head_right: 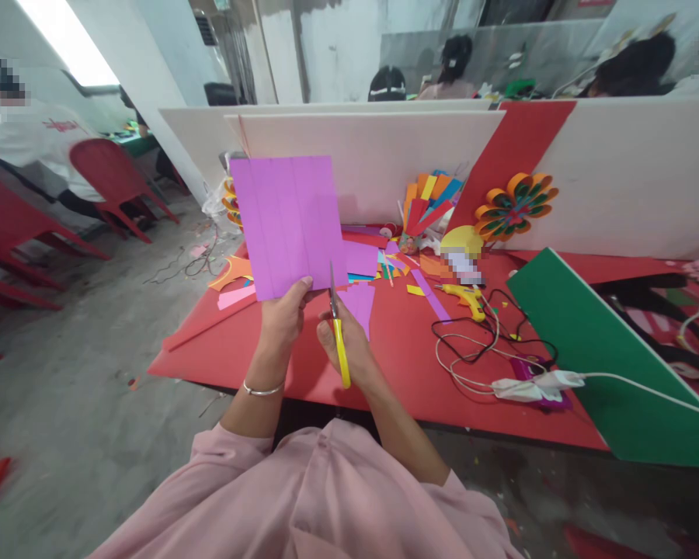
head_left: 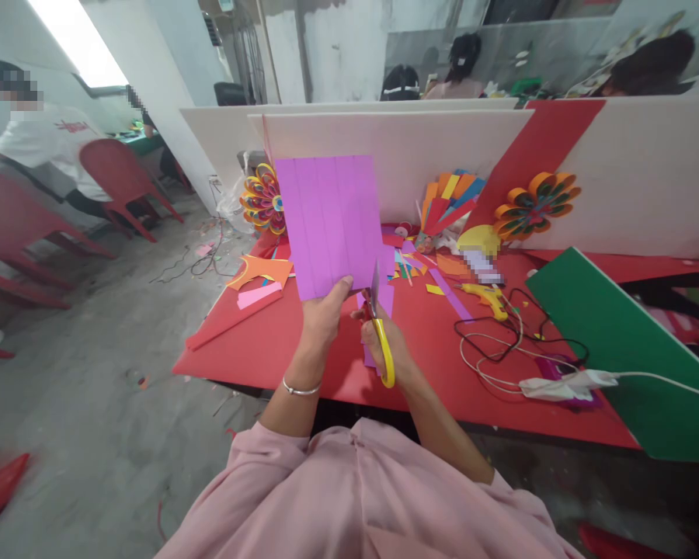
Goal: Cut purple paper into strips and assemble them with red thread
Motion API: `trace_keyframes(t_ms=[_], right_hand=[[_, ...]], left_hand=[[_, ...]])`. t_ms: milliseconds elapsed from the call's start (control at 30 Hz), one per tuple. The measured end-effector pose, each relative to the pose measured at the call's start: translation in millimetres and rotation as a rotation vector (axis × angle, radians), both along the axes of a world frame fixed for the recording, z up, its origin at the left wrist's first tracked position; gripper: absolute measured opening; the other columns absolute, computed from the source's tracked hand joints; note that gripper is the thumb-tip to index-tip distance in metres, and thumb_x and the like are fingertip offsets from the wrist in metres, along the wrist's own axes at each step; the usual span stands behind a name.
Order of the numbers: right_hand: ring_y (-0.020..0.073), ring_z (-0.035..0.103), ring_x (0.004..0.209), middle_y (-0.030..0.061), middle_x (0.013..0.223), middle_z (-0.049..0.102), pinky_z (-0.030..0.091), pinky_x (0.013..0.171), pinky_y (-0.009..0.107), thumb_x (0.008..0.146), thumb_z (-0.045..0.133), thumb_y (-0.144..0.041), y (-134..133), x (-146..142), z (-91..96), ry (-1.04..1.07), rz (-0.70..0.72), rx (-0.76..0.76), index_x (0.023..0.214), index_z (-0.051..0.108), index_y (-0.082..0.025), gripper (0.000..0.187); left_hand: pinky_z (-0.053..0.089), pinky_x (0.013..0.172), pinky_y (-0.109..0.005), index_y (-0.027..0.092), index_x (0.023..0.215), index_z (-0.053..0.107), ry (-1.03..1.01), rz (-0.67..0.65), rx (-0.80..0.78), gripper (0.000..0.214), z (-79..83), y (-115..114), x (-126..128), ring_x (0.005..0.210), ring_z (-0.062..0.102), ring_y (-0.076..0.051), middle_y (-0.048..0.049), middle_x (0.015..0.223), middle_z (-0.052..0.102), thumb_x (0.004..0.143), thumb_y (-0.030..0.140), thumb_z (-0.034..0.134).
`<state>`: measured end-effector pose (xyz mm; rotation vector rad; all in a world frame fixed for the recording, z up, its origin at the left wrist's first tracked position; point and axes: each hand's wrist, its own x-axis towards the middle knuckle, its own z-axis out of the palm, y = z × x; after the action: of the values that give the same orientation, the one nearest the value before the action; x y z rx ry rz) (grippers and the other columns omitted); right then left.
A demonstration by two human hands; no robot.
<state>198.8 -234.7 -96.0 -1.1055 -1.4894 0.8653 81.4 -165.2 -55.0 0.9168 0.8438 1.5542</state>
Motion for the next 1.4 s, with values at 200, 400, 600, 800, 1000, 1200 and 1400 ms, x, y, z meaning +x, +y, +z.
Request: trace_keyframes(t_ms=[200,400,600,800,1000,1200,1400], right_hand=[[0.0264,0.067,0.100,0.0126,0.126,0.068,0.054,0.082,0.039,0.100,0.048,-0.070,0.9,-1.6,-3.4,0.017,0.014,0.000,0.158,0.046,-0.029,0.071],[0.0267,0.067,0.100,0.0127,0.119,0.069,0.055,0.084,0.041,0.100,0.047,-0.073,1.8,-2.4,-7.2,0.000,-0.001,0.019,0.157,0.047,-0.026,0.074],[0.0277,0.069,0.107,0.0130,0.124,0.068,0.056,0.086,0.041,0.100,0.046,-0.075,1.0,-3.6,-9.1,0.022,0.009,0.009,0.155,0.049,-0.027,0.073],[0.0277,0.069,0.108,0.0134,0.123,0.069,0.057,0.095,0.044,0.099,0.048,-0.076,3.3,-4.2,-13.2,0.044,0.011,0.011,0.152,0.050,-0.025,0.074],[0.0276,0.068,0.112,0.0124,0.121,0.069,0.054,0.103,0.046,0.101,0.049,-0.071,3.8,-3.7,-15.8,0.040,0.007,0.006,0.152,0.051,-0.024,0.069],[0.0270,0.069,0.107,0.0133,0.125,0.069,0.056,0.099,0.047,0.102,0.047,-0.070,1.1,-2.7,-14.1,0.011,0.011,-0.015,0.158,0.046,-0.025,0.071],[0.0270,0.069,0.101,0.0130,0.121,0.070,0.058,0.094,0.046,0.099,0.046,-0.075,4.2,-3.1,-16.9,0.023,0.002,-0.038,0.153,0.051,-0.025,0.073]], left_hand=[[0.068,0.090,-0.043,0.018,0.123,0.071,-0.050,0.015,-0.004,0.056,-0.6,-2.7,0.2,0.107,0.076,-0.029,-0.0092,0.111,0.079,0.070,0.026,0.087],[0.068,0.086,-0.041,0.015,0.115,0.074,-0.092,0.039,-0.024,0.051,-0.6,-5.2,0.7,0.099,0.077,-0.026,-0.0092,0.104,0.080,0.067,0.027,0.089],[0.067,0.090,-0.043,0.017,0.115,0.075,-0.084,0.027,-0.025,0.052,-2.4,-5.6,-0.3,0.100,0.077,-0.027,-0.0088,0.104,0.080,0.066,0.028,0.090],[0.068,0.089,-0.044,0.016,0.112,0.075,-0.089,0.039,-0.043,0.053,-4.7,-4.3,-1.1,0.098,0.077,-0.027,-0.0080,0.100,0.079,0.064,0.030,0.092],[0.067,0.091,-0.044,0.015,0.098,0.075,-0.059,0.051,-0.050,0.042,-5.7,-4.3,-1.2,0.100,0.077,-0.028,-0.0068,0.091,0.078,0.064,0.030,0.092],[0.068,0.091,-0.044,0.017,0.117,0.074,-0.081,0.024,-0.036,0.054,-5.2,-5.3,-1.3,0.103,0.077,-0.028,-0.0083,0.104,0.080,0.066,0.027,0.090],[0.066,0.098,-0.048,0.019,0.125,0.072,-0.055,0.016,-0.048,0.062,-6.1,-5.1,-1.5,0.111,0.076,-0.031,-0.0099,0.115,0.080,0.067,0.029,0.090]])
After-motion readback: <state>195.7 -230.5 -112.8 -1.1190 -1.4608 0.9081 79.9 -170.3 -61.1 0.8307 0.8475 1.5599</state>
